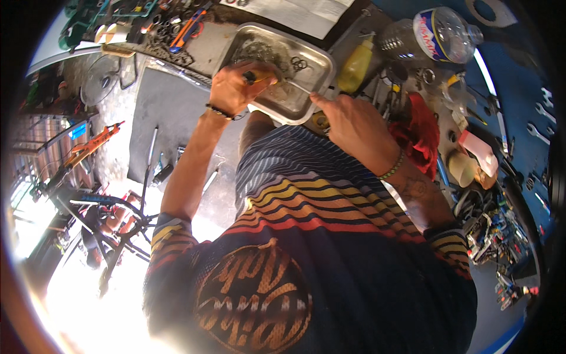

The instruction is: The person scrubs small metal rings in a metal tray using a yellow brush and a screwdriver. They repeatedly dip the brush into liquid, scrub the rings, and place them on a paper towel. The person also uses pliers to handle the rings and continues scrubbing throughout the clip.

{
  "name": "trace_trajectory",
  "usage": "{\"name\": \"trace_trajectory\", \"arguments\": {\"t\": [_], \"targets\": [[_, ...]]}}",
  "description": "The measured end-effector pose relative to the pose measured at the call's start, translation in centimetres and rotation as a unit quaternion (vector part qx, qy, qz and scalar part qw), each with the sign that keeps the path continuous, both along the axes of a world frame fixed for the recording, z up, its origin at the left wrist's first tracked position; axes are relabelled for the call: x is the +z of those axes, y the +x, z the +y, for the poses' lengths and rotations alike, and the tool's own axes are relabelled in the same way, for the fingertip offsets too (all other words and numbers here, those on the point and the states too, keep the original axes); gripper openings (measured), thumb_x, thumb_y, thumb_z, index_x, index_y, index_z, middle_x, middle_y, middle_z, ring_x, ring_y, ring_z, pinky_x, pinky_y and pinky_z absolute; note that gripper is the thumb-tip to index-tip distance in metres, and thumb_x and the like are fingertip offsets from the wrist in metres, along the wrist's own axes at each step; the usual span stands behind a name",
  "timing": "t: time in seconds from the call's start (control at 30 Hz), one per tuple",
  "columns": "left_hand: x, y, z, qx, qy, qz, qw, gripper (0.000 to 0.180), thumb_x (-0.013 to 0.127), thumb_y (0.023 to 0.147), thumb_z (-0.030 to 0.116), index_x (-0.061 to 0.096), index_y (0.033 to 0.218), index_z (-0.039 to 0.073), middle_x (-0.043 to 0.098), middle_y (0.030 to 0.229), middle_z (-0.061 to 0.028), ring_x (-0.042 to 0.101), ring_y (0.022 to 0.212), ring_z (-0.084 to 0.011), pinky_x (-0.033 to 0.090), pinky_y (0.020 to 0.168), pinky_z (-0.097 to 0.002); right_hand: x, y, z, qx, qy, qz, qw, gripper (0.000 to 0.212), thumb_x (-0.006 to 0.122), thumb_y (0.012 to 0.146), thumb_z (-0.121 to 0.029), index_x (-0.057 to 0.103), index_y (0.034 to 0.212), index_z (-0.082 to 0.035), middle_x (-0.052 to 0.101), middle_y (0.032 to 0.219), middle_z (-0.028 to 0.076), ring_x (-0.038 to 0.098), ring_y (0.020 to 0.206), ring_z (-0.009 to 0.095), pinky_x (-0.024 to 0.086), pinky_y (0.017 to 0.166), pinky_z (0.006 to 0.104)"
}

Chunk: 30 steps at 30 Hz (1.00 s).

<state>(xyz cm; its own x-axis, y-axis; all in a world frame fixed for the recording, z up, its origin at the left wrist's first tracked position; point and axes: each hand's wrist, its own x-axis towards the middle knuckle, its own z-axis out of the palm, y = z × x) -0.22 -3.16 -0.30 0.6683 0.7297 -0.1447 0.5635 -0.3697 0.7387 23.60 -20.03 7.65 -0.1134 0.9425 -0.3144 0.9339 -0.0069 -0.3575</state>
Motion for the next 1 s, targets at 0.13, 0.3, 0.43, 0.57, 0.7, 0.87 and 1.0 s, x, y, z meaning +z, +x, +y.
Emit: {"name": "trace_trajectory", "arguments": {"t": [0.13,0.3,0.43,0.57,0.7,0.87,1.0], "targets": [[-1.0,-0.4,-0.4,-0.032,0.025,-0.056,0.998,0.025,0.088,0.093,0.037,0.086,0.11,0.019,0.084,0.101,-0.0052,0.08,0.088,-0.0269,0.064,0.082,-0.0378,0.2,-0.1,-0.2,-0.002,0.003,-0.003,1.0,0.042,0.06,0.104,-0.013,0.074,0.143,-0.007,0.074,0.085,0.019,0.078,0.078,0.037,0.063,0.07,0.0483],[-1.6,-0.2,-0.3,-0.009,-0.013,-0.11,0.994,0.021,0.088,0.094,0.033,0.087,0.106,0.017,0.084,0.1,-0.0035,0.082,0.091,-0.0248,0.065,0.082,-0.0355,-0.3,0.0,-0.3,0.019,0.02,-0.009,1.0,0.042,0.06,0.103,-0.012,0.074,0.142,-0.006,0.073,0.084,0.018,0.077,0.077,0.036,0.063,0.071,0.0475],[-1.5,-0.3,0.0,-0.024,0.022,-0.096,0.995,0.023,0.091,0.091,0.031,0.087,0.108,0.016,0.085,0.106,-0.0029,0.083,0.094,-0.0222,0.065,0.081,-0.0353,-0.1,-0.1,-0.3,0.009,0.017,-0.004,1.0,0.042,0.061,0.103,-0.012,0.074,0.143,-0.005,0.073,0.084,0.018,0.077,0.078,0.036,0.063,0.071,0.0473],[-1.1,-0.1,0.4,-0.026,0.059,-0.086,0.994,0.024,0.089,0.093,0.037,0.086,0.109,0.018,0.085,0.101,-0.0036,0.083,0.092,-0.0239,0.066,0.081,-0.0371,0.1,0.0,-0.3,0.011,0.008,-0.011,1.0,0.044,0.063,0.101,-0.012,0.073,0.144,-0.005,0.074,0.085,0.018,0.078,0.079,0.036,0.063,0.072,0.0471],[-2.1,-0.3,0.1,0.007,-0.041,-0.085,0.996,0.024,0.09,0.092,0.037,0.087,0.108,0.019,0.085,0.103,-0.005,0.083,0.092,-0.0253,0.066,0.08,-0.0388,0.7,-0.2,0.1,0.006,-0.016,-0.006,1.0,0.045,0.065,0.1,-0.01,0.073,0.144,-0.005,0.074,0.088,0.018,0.078,0.08,0.035,0.063,0.073,0.047],[-0.8,0.2,0.6,-0.001,0.006,-0.017,1.0,0.025,0.092,0.093,0.028,0.087,0.112,0.012,0.086,0.105,-0.0055,0.082,0.095,-0.0175,0.064,0.084,-0.0323,0.3,-0.2,-0.5,0.012,0.008,-0.009,1.0,0.044,0.064,0.101,-0.011,0.073,0.143,-0.005,0.074,0.087,0.017,0.078,0.079,0.035,0.063,0.071,0.0468],[-1.3,0.0,0.7,0.016,0.031,-0.044,0.998,0.026,0.091,0.093,0.037,0.087,0.11,0.017,0.085,0.101,-0.0062,0.081,0.09,-0.0224,0.063,0.082,-0.0358,0.3,-0.3,-0.4,0.012,-0.007,-0.021,1.0,0.044,0.065,0.1,-0.012,0.073,0.143,-0.005,0.075,0.087,0.018,0.078,0.079,0.035,0.063,0.071,0.0469]]}}
